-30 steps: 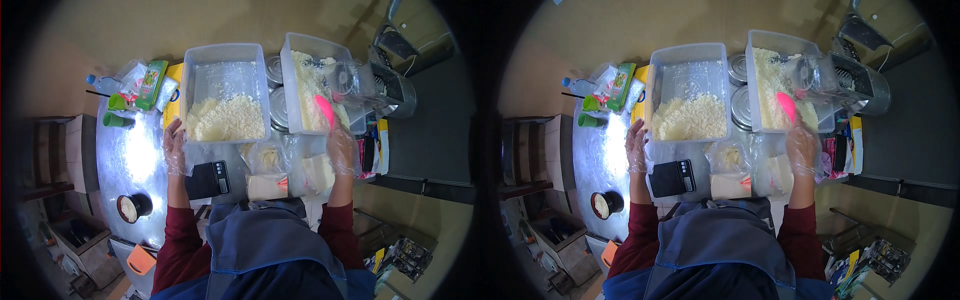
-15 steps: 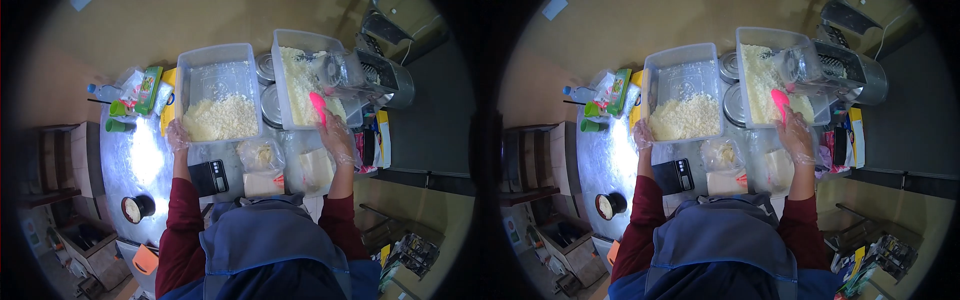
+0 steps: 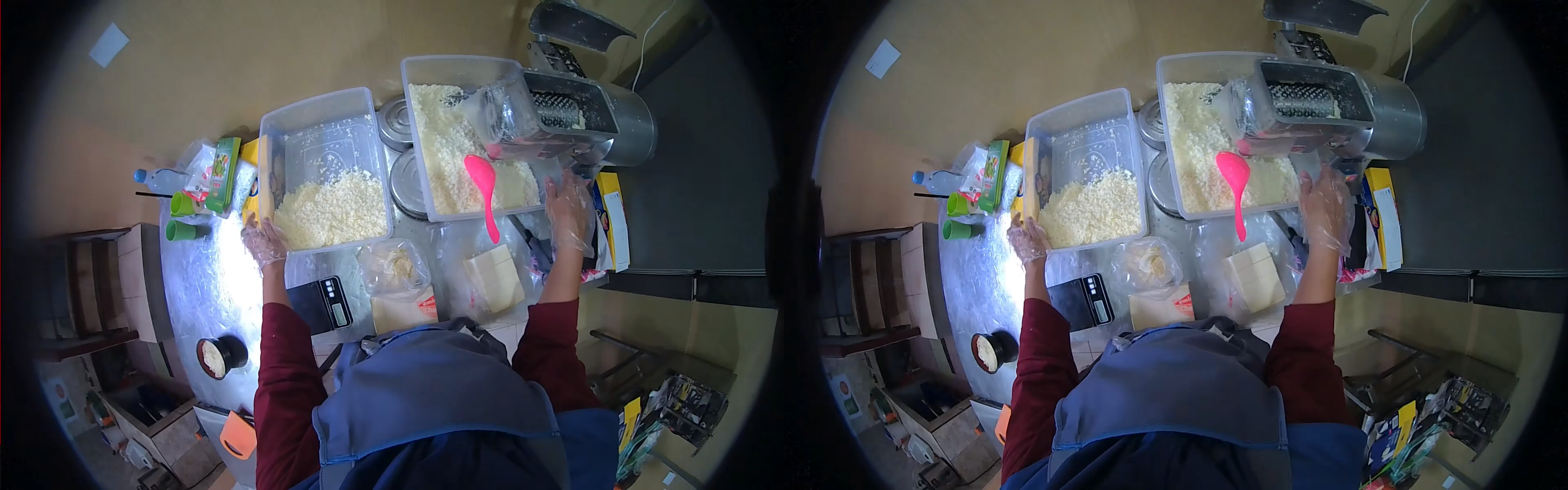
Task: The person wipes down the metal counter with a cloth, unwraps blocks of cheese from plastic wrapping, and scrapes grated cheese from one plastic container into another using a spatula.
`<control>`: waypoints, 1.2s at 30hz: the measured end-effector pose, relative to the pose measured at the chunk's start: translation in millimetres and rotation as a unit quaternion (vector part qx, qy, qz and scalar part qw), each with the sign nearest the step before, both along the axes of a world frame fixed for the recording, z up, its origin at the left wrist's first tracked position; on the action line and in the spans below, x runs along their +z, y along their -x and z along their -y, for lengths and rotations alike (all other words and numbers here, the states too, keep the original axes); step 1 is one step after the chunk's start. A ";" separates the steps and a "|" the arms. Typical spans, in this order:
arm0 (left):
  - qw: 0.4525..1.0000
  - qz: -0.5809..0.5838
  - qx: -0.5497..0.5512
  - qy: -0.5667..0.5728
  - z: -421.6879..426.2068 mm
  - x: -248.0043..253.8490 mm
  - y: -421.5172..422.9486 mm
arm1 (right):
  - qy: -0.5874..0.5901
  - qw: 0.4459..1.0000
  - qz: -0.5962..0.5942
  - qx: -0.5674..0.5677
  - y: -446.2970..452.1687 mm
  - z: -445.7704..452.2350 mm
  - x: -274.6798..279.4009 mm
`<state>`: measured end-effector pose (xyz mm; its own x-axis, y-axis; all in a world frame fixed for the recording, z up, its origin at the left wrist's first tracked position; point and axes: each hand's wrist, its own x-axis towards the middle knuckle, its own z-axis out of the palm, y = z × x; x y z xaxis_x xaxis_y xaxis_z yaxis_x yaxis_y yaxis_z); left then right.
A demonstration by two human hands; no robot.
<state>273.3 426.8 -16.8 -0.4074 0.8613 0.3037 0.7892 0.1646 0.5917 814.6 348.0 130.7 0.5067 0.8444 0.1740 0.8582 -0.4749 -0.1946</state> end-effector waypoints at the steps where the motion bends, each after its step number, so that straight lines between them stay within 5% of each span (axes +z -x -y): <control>1: 1.000 -0.002 0.001 -0.001 1.5 1.6 -3.0 | -0.001 1.000 -0.002 0.001 -7.7 -1.3 -7.2; 3: 0.986 -0.167 0.001 -0.018 8.6 47.4 -36.3 | 0.042 0.998 -0.047 -0.016 -27.7 -8.7 -33.9; 4: 0.986 -0.162 -0.038 -0.033 11.3 70.2 -55.5 | 0.042 0.998 -0.050 -0.016 -32.1 -13.0 -43.1; 7: 0.964 -0.062 -0.237 -0.102 19.5 90.9 -118.0 | 0.027 0.993 -0.108 -0.040 -41.8 -22.9 -56.4; 9: 0.943 0.138 -0.298 0.060 38.4 124.4 -180.6 | 0.026 0.990 -0.134 -0.029 -45.0 -24.8 -55.9; 11: 0.910 0.121 -0.370 0.140 39.6 125.5 -219.7 | 0.029 0.990 -0.133 -0.027 -44.8 -23.7 -55.0; 15: 0.882 0.227 -0.362 0.197 28.8 98.3 -264.0 | 0.005 0.992 -0.124 -0.003 -40.0 -12.8 -55.6; 16: 0.874 0.287 -0.368 0.138 21.5 59.7 -264.1 | 0.003 0.992 -0.124 -0.003 -35.9 -8.4 -52.5; 21: 0.878 0.255 -0.373 0.157 40.2 79.6 -249.3 | -0.008 0.980 -0.200 -0.001 -24.6 14.6 -47.0; 31: 0.852 0.309 -0.376 0.192 99.8 70.0 -230.7 | 0.067 0.988 -0.137 0.028 -9.4 52.6 -24.3; 33: 0.852 0.319 -0.367 0.195 100.4 71.8 -233.1 | -0.080 0.993 0.032 0.078 2.6 51.0 -4.9; 36: 0.832 0.369 -0.345 0.228 101.6 89.5 -235.3 | -0.049 0.980 -0.032 0.190 16.6 33.2 5.6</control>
